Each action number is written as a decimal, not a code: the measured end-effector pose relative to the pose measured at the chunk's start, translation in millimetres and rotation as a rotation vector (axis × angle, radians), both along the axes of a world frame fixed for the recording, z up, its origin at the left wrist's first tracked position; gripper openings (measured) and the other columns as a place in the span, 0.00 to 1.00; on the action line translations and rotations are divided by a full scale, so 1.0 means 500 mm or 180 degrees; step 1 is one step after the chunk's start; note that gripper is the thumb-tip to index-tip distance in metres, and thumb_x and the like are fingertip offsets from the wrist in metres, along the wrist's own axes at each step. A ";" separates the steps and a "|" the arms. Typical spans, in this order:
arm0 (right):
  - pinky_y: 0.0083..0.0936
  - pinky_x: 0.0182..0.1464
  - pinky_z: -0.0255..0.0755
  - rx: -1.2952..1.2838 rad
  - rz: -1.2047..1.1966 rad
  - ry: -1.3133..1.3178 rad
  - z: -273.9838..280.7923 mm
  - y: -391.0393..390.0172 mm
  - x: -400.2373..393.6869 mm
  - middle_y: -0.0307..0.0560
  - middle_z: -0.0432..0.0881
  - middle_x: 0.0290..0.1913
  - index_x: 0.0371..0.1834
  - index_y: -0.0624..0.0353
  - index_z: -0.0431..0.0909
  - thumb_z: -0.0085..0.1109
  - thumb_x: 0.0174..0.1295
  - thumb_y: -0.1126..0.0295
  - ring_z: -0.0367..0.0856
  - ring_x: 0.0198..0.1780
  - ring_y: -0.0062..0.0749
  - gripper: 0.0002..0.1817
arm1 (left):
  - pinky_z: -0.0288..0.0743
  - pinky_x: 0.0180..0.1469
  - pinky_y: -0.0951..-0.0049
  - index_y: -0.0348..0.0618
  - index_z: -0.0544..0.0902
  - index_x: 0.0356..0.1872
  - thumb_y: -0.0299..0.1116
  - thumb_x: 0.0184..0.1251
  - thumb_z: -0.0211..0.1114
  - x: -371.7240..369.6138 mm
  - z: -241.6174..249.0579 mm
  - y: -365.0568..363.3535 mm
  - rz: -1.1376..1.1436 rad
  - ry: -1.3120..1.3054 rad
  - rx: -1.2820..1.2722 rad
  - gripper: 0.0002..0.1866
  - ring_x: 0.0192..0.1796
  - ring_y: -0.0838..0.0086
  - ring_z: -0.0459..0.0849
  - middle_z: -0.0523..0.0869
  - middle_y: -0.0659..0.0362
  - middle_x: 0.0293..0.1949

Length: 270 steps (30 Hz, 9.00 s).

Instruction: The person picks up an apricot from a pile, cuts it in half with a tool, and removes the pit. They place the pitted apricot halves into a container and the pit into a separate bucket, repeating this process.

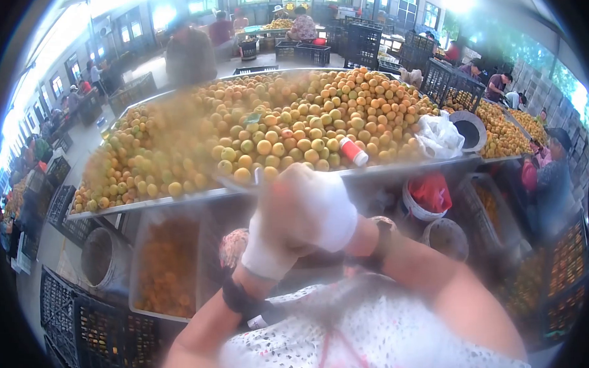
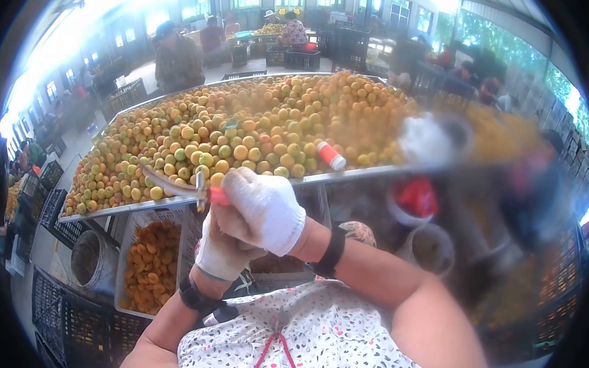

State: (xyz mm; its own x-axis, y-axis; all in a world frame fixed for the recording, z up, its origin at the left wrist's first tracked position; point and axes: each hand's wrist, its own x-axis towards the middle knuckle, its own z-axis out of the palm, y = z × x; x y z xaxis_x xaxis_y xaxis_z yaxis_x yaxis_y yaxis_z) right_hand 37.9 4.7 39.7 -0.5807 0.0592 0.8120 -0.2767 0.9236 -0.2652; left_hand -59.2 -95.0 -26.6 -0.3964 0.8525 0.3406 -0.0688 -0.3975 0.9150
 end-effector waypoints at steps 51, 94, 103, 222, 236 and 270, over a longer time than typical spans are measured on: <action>0.44 0.35 0.74 -0.2168 -0.0311 0.0333 -0.102 0.052 0.049 0.60 0.81 0.30 0.42 0.59 0.72 0.65 0.68 0.64 0.84 0.37 0.60 0.13 | 0.80 0.40 0.72 0.38 0.79 0.61 0.39 0.77 0.60 -0.026 0.020 0.025 -0.0757 -0.1532 -0.0600 0.19 0.44 0.72 0.85 0.84 0.57 0.47; 0.18 0.36 0.72 -0.3344 0.0579 0.0504 -0.029 0.001 0.092 0.41 0.85 0.33 0.34 0.63 0.80 0.54 0.76 0.67 0.79 0.33 0.20 0.13 | 0.67 0.26 0.79 0.41 0.69 0.71 0.41 0.73 0.64 0.003 0.049 0.011 -0.0311 -0.0255 -0.0273 0.30 0.32 0.80 0.75 0.80 0.61 0.48; 0.21 0.14 0.60 -0.3812 0.0719 0.0290 -0.031 0.028 0.092 0.46 0.82 0.27 0.26 0.60 0.76 0.52 0.74 0.61 0.72 0.14 0.27 0.19 | 0.76 0.53 0.73 0.33 0.73 0.67 0.42 0.70 0.65 -0.019 0.039 -0.002 -0.0684 -0.0486 -0.0375 0.30 0.49 0.72 0.82 0.81 0.55 0.54; 0.21 0.36 0.77 -0.3817 -0.1519 -0.0997 -0.353 0.337 0.114 0.40 0.83 0.32 0.43 0.57 0.79 0.65 0.66 0.72 0.82 0.33 0.22 0.06 | 0.77 0.61 0.53 0.42 0.88 0.50 0.45 0.67 0.59 -0.311 -0.917 0.346 -0.2263 0.4776 -0.3094 0.21 0.59 0.49 0.85 0.87 0.42 0.54; 0.30 0.42 0.80 -0.3278 -0.1163 -0.0712 -0.353 0.292 0.100 0.46 0.86 0.32 0.40 0.54 0.82 0.67 0.67 0.63 0.86 0.39 0.35 0.08 | 0.79 0.56 0.62 0.46 0.85 0.56 0.41 0.68 0.63 -0.294 -0.685 0.310 -0.1101 0.2865 -0.2470 0.19 0.55 0.58 0.86 0.88 0.50 0.52; 0.44 0.33 0.73 -0.1850 -0.0049 -0.0179 -0.128 0.001 0.084 0.64 0.81 0.31 0.47 0.64 0.70 0.58 0.75 0.65 0.83 0.39 0.66 0.13 | 0.77 0.52 0.72 0.35 0.68 0.71 0.35 0.60 0.67 -0.048 0.042 0.008 -0.0669 -0.0427 -0.0111 0.37 0.50 0.69 0.83 0.79 0.55 0.57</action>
